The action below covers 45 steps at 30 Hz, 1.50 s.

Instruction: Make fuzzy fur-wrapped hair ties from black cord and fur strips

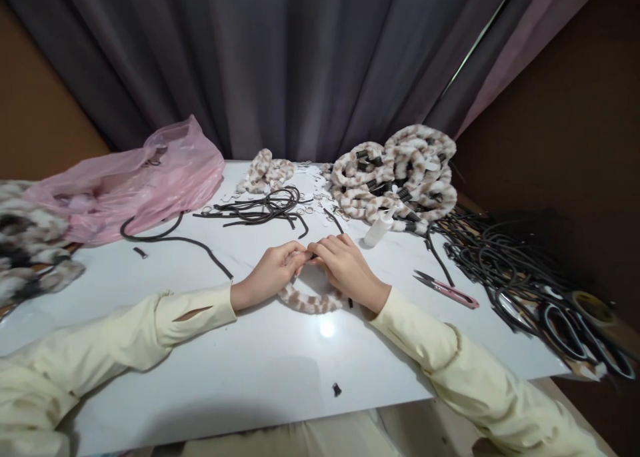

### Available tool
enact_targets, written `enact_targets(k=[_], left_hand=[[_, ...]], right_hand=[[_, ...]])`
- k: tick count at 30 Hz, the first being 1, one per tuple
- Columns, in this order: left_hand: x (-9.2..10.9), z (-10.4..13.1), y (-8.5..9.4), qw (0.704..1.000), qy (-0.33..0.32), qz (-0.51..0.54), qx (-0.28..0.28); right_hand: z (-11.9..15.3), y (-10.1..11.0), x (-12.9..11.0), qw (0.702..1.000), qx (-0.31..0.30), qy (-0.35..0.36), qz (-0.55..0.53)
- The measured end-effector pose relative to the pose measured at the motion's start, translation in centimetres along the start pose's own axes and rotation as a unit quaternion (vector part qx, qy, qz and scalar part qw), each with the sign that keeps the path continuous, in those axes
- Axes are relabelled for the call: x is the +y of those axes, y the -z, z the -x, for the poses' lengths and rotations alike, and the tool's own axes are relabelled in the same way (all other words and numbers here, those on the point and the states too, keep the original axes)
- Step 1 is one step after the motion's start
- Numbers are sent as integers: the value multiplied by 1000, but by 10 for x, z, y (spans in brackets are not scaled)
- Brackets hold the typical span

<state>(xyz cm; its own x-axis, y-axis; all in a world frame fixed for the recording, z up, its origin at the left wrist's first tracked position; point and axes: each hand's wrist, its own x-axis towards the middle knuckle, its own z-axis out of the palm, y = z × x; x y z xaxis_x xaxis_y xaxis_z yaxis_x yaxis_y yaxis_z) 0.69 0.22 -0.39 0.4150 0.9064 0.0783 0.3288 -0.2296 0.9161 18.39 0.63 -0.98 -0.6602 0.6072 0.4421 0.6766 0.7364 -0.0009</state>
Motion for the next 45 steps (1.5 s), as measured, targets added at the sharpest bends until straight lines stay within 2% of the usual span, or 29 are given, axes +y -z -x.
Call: enact_targets(k=[5, 9, 13, 16, 20, 23, 25, 26, 28, 31, 33, 35, 38, 40, 42, 45], left_hand=[[0, 3, -4, 1000, -7, 0, 19], [-2, 4, -4, 1000, -9, 6, 16], [-2, 3, -3, 1000, -5, 15, 8], [-2, 0, -1, 999, -4, 31, 8], [-2, -3, 1, 998, -12, 66, 13], [-3, -6, 1, 995, -2, 101, 23], [-5, -8, 1, 991, 5, 129, 32], [-6, -9, 1, 989, 10, 146, 35], [-6, -10, 1, 982, 26, 182, 36], [-6, -13, 2, 969, 53, 237, 33], [-3, -14, 3, 960, 70, 270, 32], [1, -16, 3, 951, 81, 297, 36], [9, -17, 3, 941, 88, 323, 49], [13, -17, 3, 937, 91, 333, 53], [15, -17, 3, 933, 91, 345, 46], [15, -17, 2, 927, 89, 363, 14]], right_hand=[[-2, -2, -3, 998, 27, -8, 63], [-2, -4, -4, 997, 25, -5, 68], [-2, -3, -3, 999, 21, -13, 40], [-1, 0, -1, 998, 30, -49, -35], [1, 8, -3, 988, 83, -92, -94], [3, 12, -11, 982, 147, -96, -63], [5, 13, -18, 980, 168, -97, -36], [6, 13, -21, 981, 163, -104, -32], [7, 12, -25, 982, 117, -141, -51], [4, 10, -29, 967, -10, -230, -109], [-1, 9, -30, 940, -65, -277, -187], [-6, 8, -31, 887, -87, -309, -331], [-14, 6, -33, 750, -107, -355, -549], [-18, 4, -34, 674, -103, -380, -624], [-21, 1, -33, 636, -80, -387, -663], [-25, -6, -32, 627, -44, -373, -683]])
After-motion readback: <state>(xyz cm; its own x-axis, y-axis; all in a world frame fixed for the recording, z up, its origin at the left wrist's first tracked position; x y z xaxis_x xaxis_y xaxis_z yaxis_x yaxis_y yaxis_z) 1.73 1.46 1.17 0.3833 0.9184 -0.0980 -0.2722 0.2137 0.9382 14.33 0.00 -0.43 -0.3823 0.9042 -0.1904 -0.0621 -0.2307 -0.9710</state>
